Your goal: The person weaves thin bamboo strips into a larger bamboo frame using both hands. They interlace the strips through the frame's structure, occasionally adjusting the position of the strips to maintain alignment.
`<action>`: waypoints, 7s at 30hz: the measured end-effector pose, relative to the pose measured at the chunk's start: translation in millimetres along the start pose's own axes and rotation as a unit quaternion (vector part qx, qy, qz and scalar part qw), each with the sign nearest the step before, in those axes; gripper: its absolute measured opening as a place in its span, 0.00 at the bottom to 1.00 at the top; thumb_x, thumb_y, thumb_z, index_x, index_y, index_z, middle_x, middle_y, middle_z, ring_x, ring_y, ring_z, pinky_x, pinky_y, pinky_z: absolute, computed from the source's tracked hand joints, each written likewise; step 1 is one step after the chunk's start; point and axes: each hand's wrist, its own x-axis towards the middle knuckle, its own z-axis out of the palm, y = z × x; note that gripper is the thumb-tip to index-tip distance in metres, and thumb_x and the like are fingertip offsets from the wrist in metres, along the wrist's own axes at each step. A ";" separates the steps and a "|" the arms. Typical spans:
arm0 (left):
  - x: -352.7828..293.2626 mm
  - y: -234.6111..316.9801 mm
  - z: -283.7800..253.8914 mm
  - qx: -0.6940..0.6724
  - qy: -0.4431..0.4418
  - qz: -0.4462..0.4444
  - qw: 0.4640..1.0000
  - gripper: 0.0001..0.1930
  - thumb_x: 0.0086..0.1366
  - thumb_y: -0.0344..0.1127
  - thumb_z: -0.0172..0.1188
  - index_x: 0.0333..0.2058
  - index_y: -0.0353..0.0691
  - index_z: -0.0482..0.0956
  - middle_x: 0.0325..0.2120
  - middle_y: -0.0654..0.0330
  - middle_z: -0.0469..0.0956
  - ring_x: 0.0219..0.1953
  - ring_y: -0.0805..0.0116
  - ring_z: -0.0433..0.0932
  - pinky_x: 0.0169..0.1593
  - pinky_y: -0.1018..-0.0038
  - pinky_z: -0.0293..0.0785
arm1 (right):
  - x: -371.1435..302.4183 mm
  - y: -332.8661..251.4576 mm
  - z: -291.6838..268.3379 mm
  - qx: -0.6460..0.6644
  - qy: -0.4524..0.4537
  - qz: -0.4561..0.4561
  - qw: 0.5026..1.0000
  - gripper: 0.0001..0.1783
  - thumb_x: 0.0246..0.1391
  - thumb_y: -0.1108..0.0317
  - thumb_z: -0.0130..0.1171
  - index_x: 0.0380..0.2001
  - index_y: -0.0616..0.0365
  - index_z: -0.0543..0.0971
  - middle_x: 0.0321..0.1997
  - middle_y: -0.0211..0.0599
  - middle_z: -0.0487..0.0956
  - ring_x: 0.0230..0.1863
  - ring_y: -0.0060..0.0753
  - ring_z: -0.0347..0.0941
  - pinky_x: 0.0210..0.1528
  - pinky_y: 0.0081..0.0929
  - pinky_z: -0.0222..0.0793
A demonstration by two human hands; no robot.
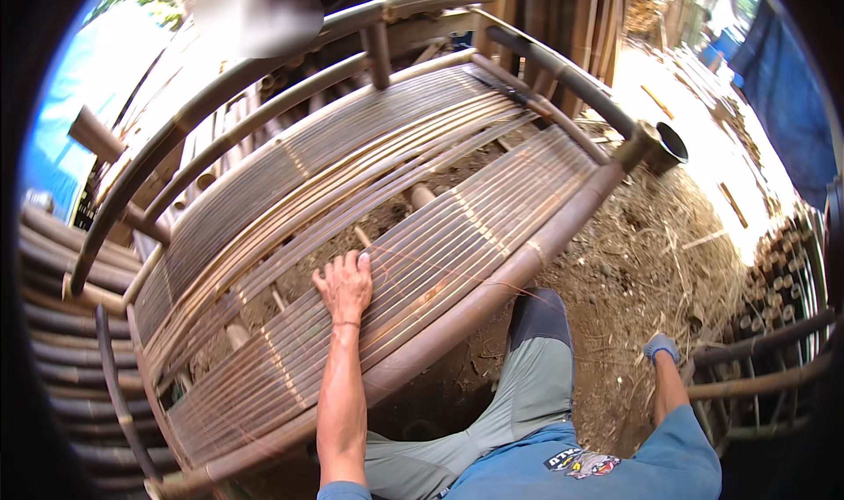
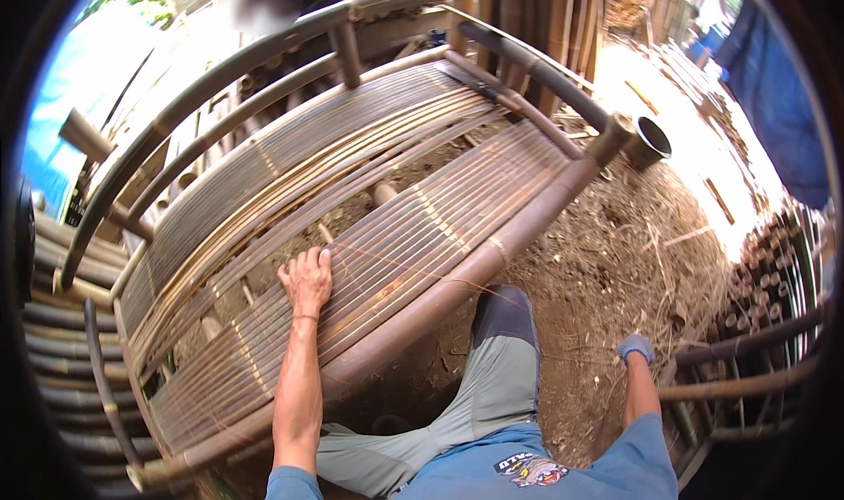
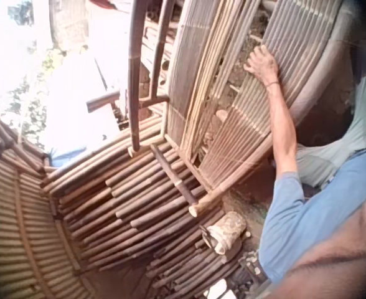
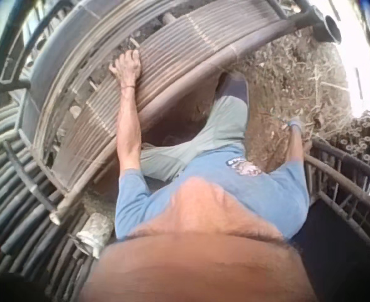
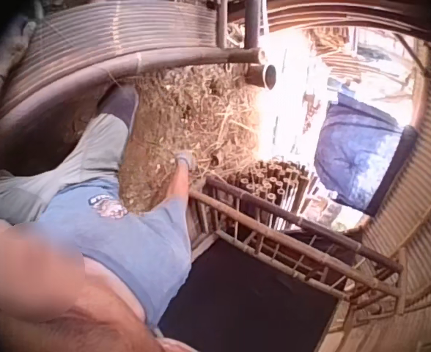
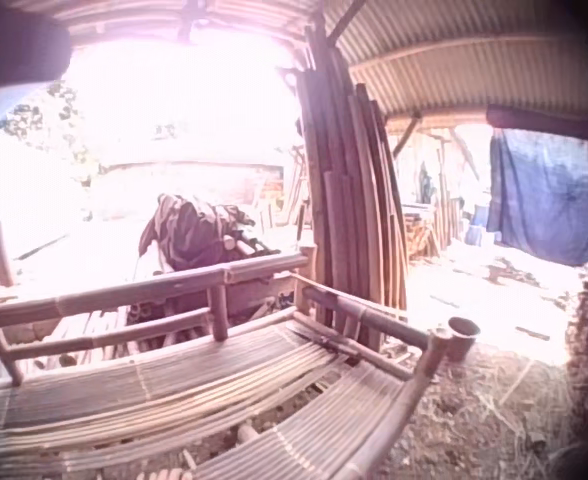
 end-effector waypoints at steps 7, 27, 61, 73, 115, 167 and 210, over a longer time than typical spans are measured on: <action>-4.8 4.6 -12.0 0.019 -0.015 -0.007 1.000 0.27 0.75 0.60 0.39 0.50 0.45 0.78 0.45 0.52 0.79 0.52 0.51 0.75 0.64 0.46 0.56 | -36.3 -83.6 -110.4 0.181 0.225 -0.007 0.957 0.35 0.54 0.57 0.61 0.62 0.65 0.70 0.62 0.67 0.71 0.64 0.61 0.68 0.65 0.46 0.65; 56.4 366.0 -0.3 -0.289 -0.066 0.366 0.882 0.27 0.62 0.31 0.62 0.60 0.40 0.69 0.59 0.49 0.68 0.56 0.50 0.74 0.60 0.60 0.74 | -72.9 -227.3 -346.3 0.146 0.053 -0.876 0.458 0.10 0.57 0.64 0.62 0.42 0.45 0.81 0.31 0.35 0.82 0.31 0.41 0.81 0.32 0.39 0.77; 117.6 373.0 46.3 -0.224 -0.082 0.185 0.953 0.15 0.59 0.20 0.58 0.45 0.37 0.80 0.40 0.53 0.79 0.43 0.57 0.81 0.47 0.65 0.81 | 160.5 -312.4 -305.4 0.372 -0.039 -0.501 0.780 0.09 0.56 0.74 0.54 0.38 0.61 0.81 0.38 0.47 0.81 0.40 0.50 0.79 0.44 0.42 0.77; 235.6 369.0 84.8 -0.016 -0.267 0.366 0.891 0.06 0.68 0.38 0.59 0.40 0.50 0.82 0.40 0.61 0.77 0.41 0.57 0.80 0.43 0.63 0.77 | 128.0 -308.6 -262.3 0.369 0.240 -0.609 0.660 0.08 0.62 0.73 0.52 0.40 0.62 0.80 0.41 0.44 0.80 0.40 0.47 0.80 0.41 0.36 0.77; 147.7 371.5 114.9 -0.081 0.108 0.199 0.971 0.20 0.67 0.43 0.55 0.52 0.37 0.74 0.43 0.52 0.78 0.50 0.55 0.77 0.62 0.58 0.64 | 78.7 -277.9 -354.7 -0.097 0.164 -0.632 0.751 0.09 0.62 0.67 0.53 0.38 0.58 0.79 0.28 0.45 0.81 0.32 0.45 0.82 0.34 0.37 0.80; 173.4 365.9 114.8 -0.093 -0.130 -0.028 0.987 0.23 0.73 0.49 0.42 0.35 0.40 0.83 0.34 0.44 0.83 0.41 0.43 0.82 0.47 0.50 0.72 | 204.6 -48.1 -451.5 0.341 0.612 -0.250 0.669 0.16 0.66 0.64 0.56 0.51 0.61 0.78 0.40 0.42 0.80 0.39 0.33 0.77 0.43 0.27 0.74; 163.8 359.2 118.3 -0.133 -0.202 -0.046 0.969 0.16 0.73 0.47 0.46 0.44 0.52 0.83 0.42 0.53 0.81 0.51 0.53 0.76 0.55 0.49 0.58 | 60.0 -351.4 -304.6 0.079 0.150 -0.857 0.486 0.09 0.59 0.67 0.49 0.27 0.59 0.72 0.26 0.48 0.77 0.29 0.50 0.78 0.31 0.45 0.75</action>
